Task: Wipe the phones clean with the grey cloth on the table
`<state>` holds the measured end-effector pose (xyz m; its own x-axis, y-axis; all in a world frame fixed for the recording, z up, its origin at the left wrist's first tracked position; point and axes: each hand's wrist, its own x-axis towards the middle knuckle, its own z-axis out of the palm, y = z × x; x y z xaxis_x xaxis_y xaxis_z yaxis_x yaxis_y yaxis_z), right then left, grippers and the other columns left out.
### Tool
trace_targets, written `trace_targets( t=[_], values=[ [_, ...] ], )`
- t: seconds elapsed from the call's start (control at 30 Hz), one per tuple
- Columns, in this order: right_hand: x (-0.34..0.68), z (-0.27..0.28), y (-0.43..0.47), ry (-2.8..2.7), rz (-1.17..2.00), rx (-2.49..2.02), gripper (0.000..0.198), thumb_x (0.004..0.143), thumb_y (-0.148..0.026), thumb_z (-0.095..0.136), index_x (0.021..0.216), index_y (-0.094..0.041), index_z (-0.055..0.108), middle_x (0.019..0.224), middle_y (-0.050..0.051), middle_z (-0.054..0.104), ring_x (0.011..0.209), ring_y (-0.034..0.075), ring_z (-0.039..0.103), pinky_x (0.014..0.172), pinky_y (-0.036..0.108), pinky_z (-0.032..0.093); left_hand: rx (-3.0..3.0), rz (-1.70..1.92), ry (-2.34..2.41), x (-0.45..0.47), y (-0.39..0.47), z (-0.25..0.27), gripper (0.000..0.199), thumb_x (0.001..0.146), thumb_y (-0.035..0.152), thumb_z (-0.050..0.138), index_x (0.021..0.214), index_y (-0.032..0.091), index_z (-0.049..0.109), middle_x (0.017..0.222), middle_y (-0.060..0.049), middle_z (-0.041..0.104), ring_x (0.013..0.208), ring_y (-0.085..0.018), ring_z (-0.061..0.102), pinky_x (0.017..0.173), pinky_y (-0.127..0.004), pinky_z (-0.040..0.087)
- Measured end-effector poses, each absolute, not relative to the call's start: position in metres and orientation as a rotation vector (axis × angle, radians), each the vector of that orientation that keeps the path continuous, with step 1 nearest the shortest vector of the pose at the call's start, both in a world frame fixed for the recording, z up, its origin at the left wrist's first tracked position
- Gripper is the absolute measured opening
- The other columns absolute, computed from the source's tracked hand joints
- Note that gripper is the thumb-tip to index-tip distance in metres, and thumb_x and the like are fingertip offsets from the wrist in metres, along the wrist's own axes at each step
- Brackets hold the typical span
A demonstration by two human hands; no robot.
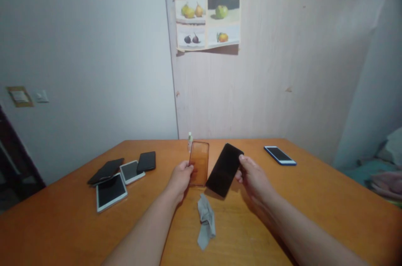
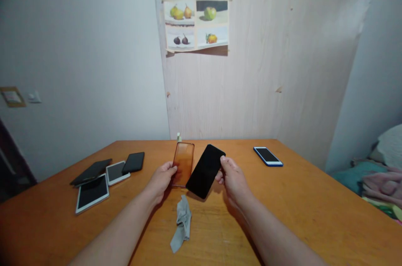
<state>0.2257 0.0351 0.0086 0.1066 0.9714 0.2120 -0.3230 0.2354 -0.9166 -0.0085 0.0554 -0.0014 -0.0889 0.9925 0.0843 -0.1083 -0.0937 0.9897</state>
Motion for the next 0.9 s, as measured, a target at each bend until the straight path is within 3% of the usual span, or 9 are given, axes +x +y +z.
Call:
trace_targets(
  t=[0.33,0.57,0.8,0.9],
  values=[
    [0.226,-0.002,0.037,-1.012,1.123,-0.908,0.037,0.088,-0.054,0.062,0.073,-0.021,0.053,0.051,-0.005,0.048,0.044,0.009,0.037,0.043,0.022,0.027,1.057,1.55,1.457,-0.056,0.078,-0.008,0.022,0.074,0.038,0.065,0.078,0.017,0.064,0.068,-0.004,0.067,0.061,-0.019,0.061,0.057,-0.026,0.042],
    [0.228,-0.006,0.037,-0.939,1.176,-0.907,0.035,0.087,-0.051,0.063,0.074,-0.021,0.053,0.051,-0.006,0.047,0.044,0.008,0.037,0.042,0.021,0.026,1.059,1.622,1.618,-0.068,0.082,-0.014,0.019,0.071,0.03,0.07,0.086,0.019,0.067,0.08,-0.009,0.073,0.077,-0.025,0.066,0.062,-0.027,0.043],
    [0.227,-0.006,0.036,-0.918,1.216,-0.922,0.036,0.086,-0.053,0.064,0.073,-0.021,0.052,0.049,-0.006,0.046,0.042,0.008,0.036,0.041,0.021,0.025,1.177,1.553,1.652,-0.064,0.081,-0.014,0.017,0.073,0.031,0.069,0.084,0.018,0.068,0.079,-0.008,0.074,0.073,-0.024,0.067,0.061,-0.027,0.043],
    [0.226,-0.004,0.035,-0.914,1.228,-0.908,0.036,0.086,-0.052,0.064,0.072,-0.021,0.051,0.048,-0.006,0.045,0.042,0.008,0.035,0.04,0.02,0.024,1.26,1.476,1.7,-0.065,0.077,-0.012,0.017,0.072,0.033,0.071,0.084,0.02,0.07,0.081,-0.008,0.074,0.08,-0.027,0.068,0.066,-0.029,0.044]
  ],
)
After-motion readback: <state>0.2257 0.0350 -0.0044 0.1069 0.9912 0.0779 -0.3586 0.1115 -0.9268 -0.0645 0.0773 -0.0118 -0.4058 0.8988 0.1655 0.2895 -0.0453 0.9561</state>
